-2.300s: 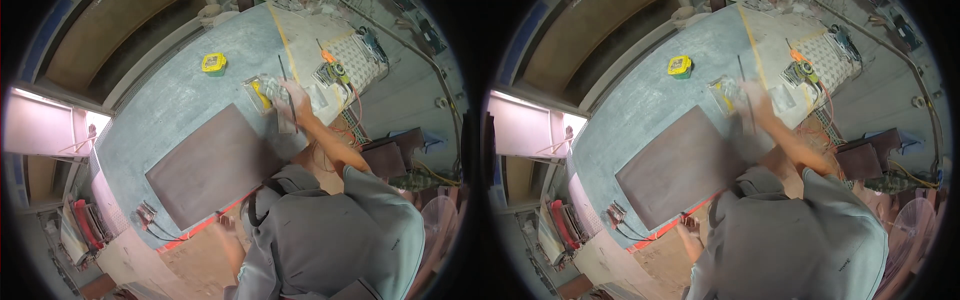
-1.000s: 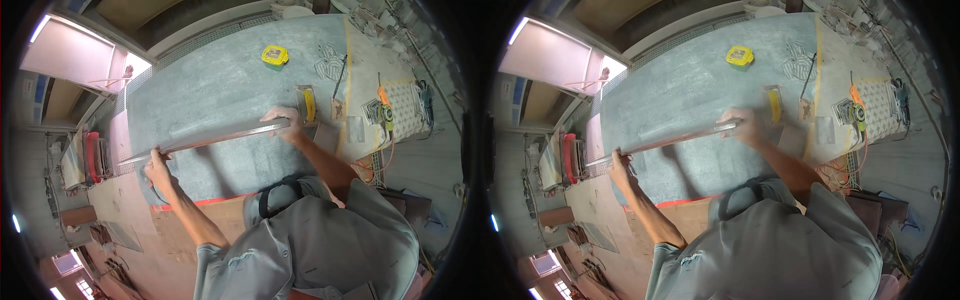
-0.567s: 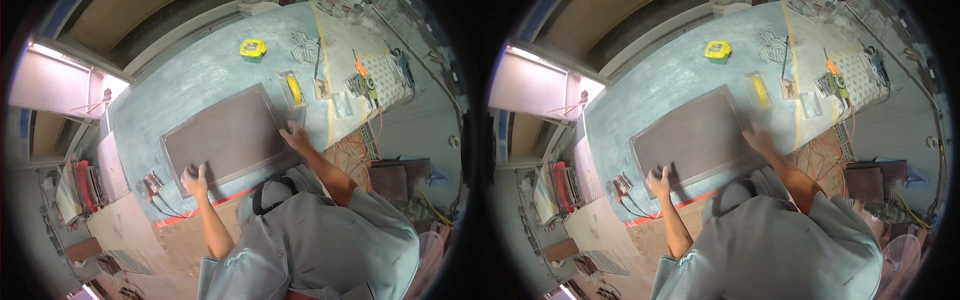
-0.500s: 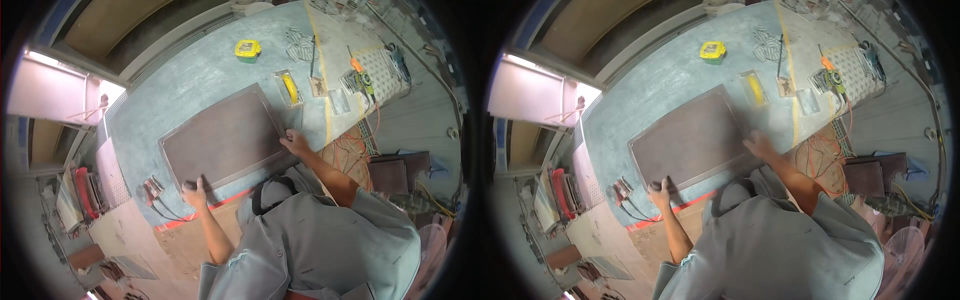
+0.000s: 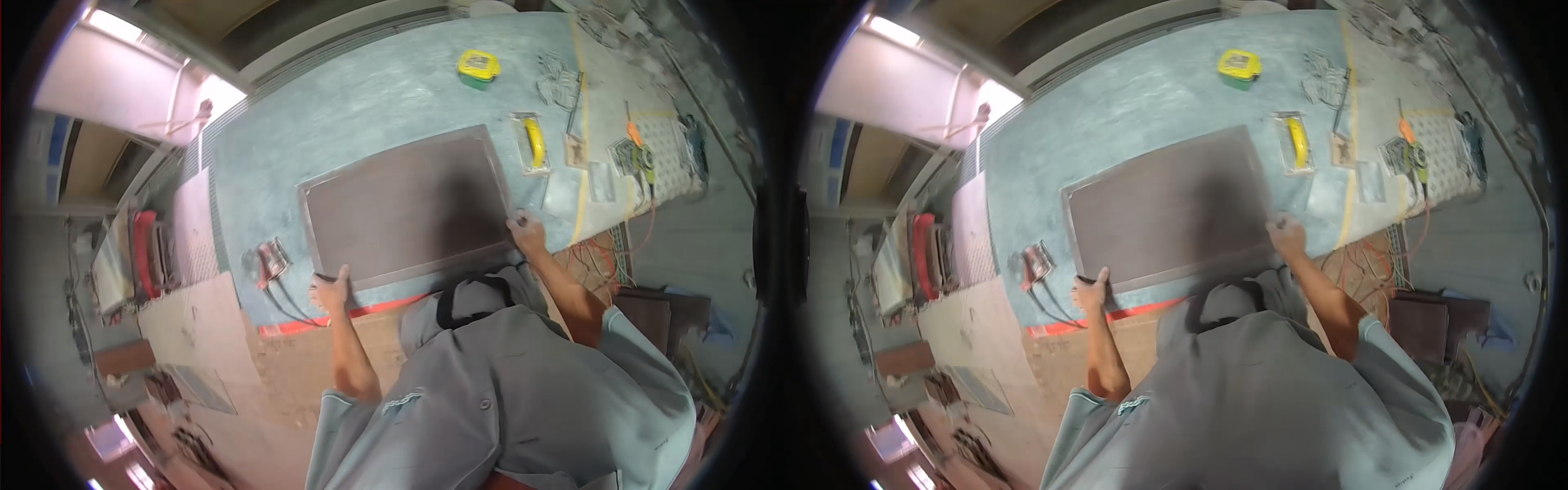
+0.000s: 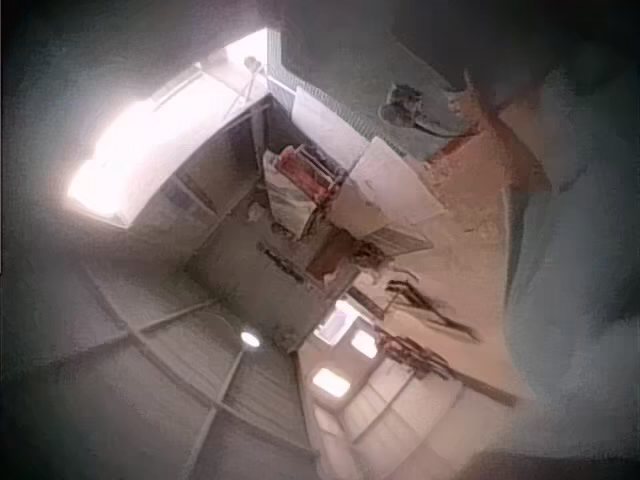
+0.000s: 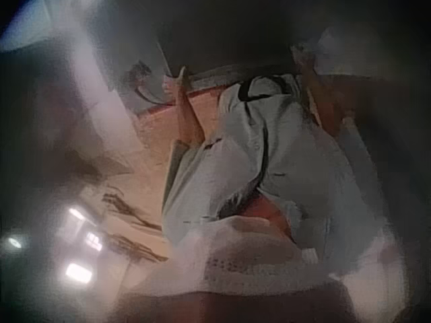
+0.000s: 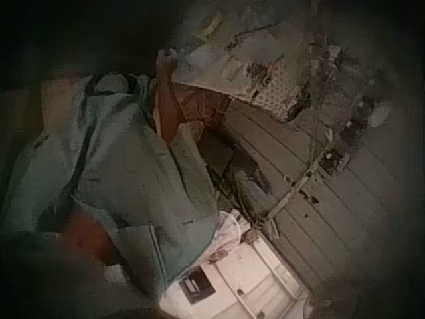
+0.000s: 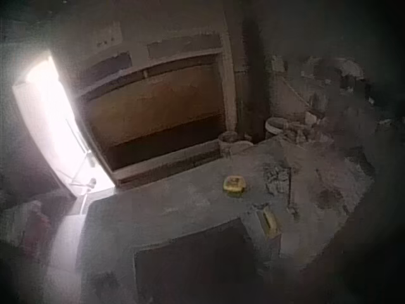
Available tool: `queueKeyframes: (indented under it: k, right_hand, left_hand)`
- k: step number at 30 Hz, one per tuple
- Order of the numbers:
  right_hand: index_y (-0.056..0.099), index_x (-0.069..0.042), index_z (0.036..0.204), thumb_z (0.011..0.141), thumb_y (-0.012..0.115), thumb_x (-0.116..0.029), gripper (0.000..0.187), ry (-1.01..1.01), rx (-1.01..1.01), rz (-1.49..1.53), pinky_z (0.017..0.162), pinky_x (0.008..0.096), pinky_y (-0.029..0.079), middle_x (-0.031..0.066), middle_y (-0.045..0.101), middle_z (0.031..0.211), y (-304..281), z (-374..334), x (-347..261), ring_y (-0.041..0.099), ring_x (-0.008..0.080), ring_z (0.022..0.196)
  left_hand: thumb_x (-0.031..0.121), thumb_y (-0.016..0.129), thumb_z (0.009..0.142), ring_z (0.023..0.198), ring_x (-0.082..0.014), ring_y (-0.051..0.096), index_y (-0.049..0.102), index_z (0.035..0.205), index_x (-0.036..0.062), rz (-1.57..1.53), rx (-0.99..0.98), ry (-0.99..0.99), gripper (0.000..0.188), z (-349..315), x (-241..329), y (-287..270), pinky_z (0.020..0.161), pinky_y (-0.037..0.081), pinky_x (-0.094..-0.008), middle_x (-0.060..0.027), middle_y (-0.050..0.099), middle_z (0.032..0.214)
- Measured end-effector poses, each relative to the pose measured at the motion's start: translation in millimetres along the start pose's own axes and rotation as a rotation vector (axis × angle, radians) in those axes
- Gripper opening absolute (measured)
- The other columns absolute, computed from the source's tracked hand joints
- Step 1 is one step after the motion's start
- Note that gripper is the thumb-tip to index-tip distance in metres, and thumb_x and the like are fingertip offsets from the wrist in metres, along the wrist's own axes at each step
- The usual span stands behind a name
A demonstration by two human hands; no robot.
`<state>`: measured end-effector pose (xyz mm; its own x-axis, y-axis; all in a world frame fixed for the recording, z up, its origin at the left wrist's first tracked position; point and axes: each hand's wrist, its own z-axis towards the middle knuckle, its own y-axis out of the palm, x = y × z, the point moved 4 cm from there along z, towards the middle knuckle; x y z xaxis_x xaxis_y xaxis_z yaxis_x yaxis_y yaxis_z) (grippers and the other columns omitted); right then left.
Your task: The person prepares a rectangular wood panel by wiping it with a cloth, marking a perimeter with a pencil, and performing detailed manual sanding on the surface and edges using a sanding block.
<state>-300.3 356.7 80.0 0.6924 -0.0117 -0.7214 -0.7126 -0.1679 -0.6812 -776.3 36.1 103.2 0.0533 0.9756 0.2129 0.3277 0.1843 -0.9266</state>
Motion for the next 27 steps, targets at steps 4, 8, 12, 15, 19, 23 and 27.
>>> queueKeyframes:
  k: [4, 8, 12, 15, 19, 23, 27]
  right_hand:
    - [0.076, -0.001, 0.109, 0.088, 0.080, -0.023, 0.030, -0.057, -0.072, 0.014, 0.079, 0.0446, 0.058, 0.0205, 0.077, 0.098, -1, -44, -19, 0.075, 0.0349, 0.090]
    - [0.075, -0.001, 0.103, 0.088, 0.081, -0.025, 0.029, -0.171, 0.000, -0.081, 0.082, 0.0430, 0.057, 0.0205, 0.073, 0.097, 11, -39, 7, 0.072, 0.0353, 0.092]
    - [0.076, -0.003, 0.105, 0.091, 0.079, -0.024, 0.025, -0.151, -0.070, 0.048, 0.077, 0.0397, 0.058, 0.0157, 0.076, 0.093, -4, -30, 0, 0.074, 0.0285, 0.082]
    - [0.078, -0.005, 0.105, 0.093, 0.078, -0.025, 0.023, -0.044, -0.108, 0.061, 0.076, 0.0370, 0.057, 0.0115, 0.076, 0.090, -22, -37, -1, 0.072, 0.0240, 0.079]
    - [0.078, -0.006, 0.101, 0.096, 0.071, -0.018, 0.016, 0.056, -0.131, 0.117, 0.075, 0.0331, 0.055, 0.0052, 0.073, 0.085, -57, -51, 12, 0.067, 0.0145, 0.078]
    - [0.076, 0.000, 0.096, 0.095, 0.068, -0.014, 0.016, 0.085, 0.086, 0.088, 0.074, 0.0327, 0.055, 0.0047, 0.073, 0.081, -105, -32, 70, 0.068, 0.0133, 0.078]
    - [0.075, -0.005, 0.094, 0.095, 0.067, -0.023, 0.020, 0.148, 0.162, 0.258, 0.072, 0.0406, 0.055, 0.0159, 0.071, 0.080, -149, 4, 89, 0.068, 0.0296, 0.072]
  left_hand:
    - [0.080, 0.085, 0.068, 0.145, -0.0514, 0.039, 0.039, 0.162, 0.0148, 0.116, 0.022, -0.087, 0.123, -12, -56, -2, 0.114, 0.038, -0.0673, -0.0304, 0.041, 0.157]
    - [0.083, 0.081, 0.072, 0.139, -0.0512, 0.045, 0.038, 0.162, 0.0164, 0.174, 0.025, -0.115, 0.120, -18, -69, 9, 0.109, 0.044, -0.0658, -0.0277, 0.046, 0.148]
    - [0.055, 0.093, 0.076, 0.144, -0.0434, 0.043, 0.044, 0.162, 0.0173, 0.166, 0.159, 0.075, 0.107, -28, -37, 5, 0.115, 0.038, -0.0605, -0.0190, 0.047, 0.153]
    - [0.055, 0.092, 0.076, 0.152, -0.0408, 0.035, 0.045, 0.162, 0.0111, 0.074, 0.086, 0.242, 0.107, -65, 20, 10, 0.121, 0.033, -0.0584, -0.0176, 0.041, 0.164]
    - [0.059, 0.093, 0.071, 0.159, -0.0445, 0.025, 0.035, 0.167, 0.0127, 0.098, -0.006, 0.440, 0.121, -118, 86, 36, 0.125, 0.026, -0.0630, -0.0237, 0.027, 0.172]
    - [0.055, 0.096, 0.068, 0.162, -0.0505, 0.011, 0.021, 0.173, 0.0152, 0.164, -0.108, 0.509, 0.135, -151, 132, 53, 0.127, 0.020, -0.0653, -0.0272, 0.014, 0.176]
    - [0.056, 0.098, 0.065, 0.164, -0.0490, 0.006, 0.019, 0.174, 0.0182, 0.148, -0.112, 0.436, 0.139, -154, 142, 62, 0.129, 0.016, -0.0645, -0.0261, 0.010, 0.178]
